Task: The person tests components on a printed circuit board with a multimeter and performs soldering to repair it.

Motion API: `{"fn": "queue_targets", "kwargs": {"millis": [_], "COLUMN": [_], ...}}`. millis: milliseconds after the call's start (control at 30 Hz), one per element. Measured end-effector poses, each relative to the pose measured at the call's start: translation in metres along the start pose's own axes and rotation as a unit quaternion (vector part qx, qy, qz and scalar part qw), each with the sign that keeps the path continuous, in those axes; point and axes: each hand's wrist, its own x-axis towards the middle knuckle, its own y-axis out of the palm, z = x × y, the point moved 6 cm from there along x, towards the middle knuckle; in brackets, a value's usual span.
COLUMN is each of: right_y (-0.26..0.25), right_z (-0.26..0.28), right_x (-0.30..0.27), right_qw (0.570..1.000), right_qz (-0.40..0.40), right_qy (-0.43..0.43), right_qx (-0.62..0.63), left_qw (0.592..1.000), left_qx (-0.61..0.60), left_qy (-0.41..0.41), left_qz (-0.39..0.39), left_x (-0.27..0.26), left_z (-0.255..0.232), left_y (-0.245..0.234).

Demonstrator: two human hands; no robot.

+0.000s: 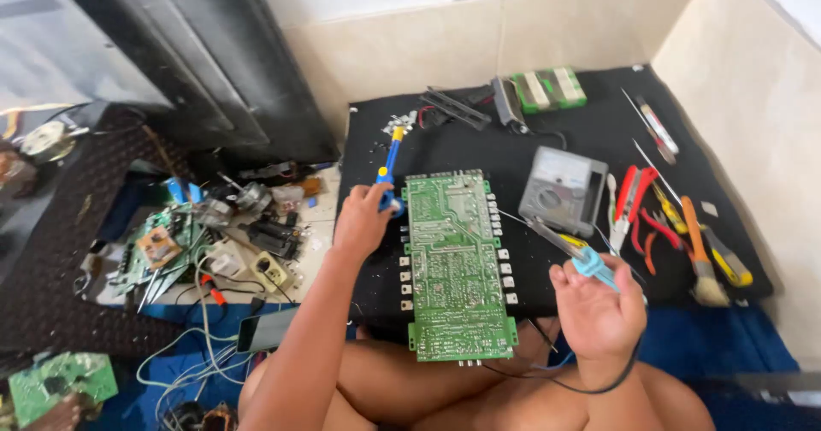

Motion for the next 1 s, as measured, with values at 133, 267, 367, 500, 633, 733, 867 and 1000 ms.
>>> {"fn": "queue_targets", "kwargs": {"millis": [133,267,367,500,633,733,867,1000], "right_y": [-0.006,-0.032,-0.037,-0.042,-0.050,-0.053,-0.043,-0.016], "right_z": [0.004,0.000,0.001,-0.004,-0.011,-0.015,-0.014,-0.011], "right_x": [0.001,0.001,-0.001,0.005,0.012,0.017,0.022,0.026], "right_qw": [1.000,0.996,0.996,0.995,0.995,0.994,0.994,0.999], "right_qz": [-0.030,-0.075,-0.065,-0.069,-0.066,-0.067,-0.066,-0.006], "right_qy": [-0.009,-0.017,-0.021,-0.018,-0.009,-0.010,0.003,0.023], "right_qx": [-0.005,-0.048,-0.060,-0.066,-0.079,-0.081,-0.089,-0.042], "left_qw": [0.999,0.994,0.981,0.976,0.944,0.933,0.920,0.932], "left_qx": [0.047,0.084,0.142,0.125,0.219,0.188,0.130,0.082], "left_qy": [-0.001,0.060,0.104,0.167,0.245,0.307,0.356,0.301], "left_qz": [0.003,-0.040,-0.076,-0.065,-0.026,0.015,0.102,0.183], "left_x": [-0.001,-0.003,0.000,0.033,0.080,0.107,0.125,0.122], "left_z": [0.014,0.034,0.031,0.026,0.014,-0.013,-0.034,-0.042], "left_y": [0.036,0.058,0.046,0.019,0.024,0.037,0.065,0.068]}}
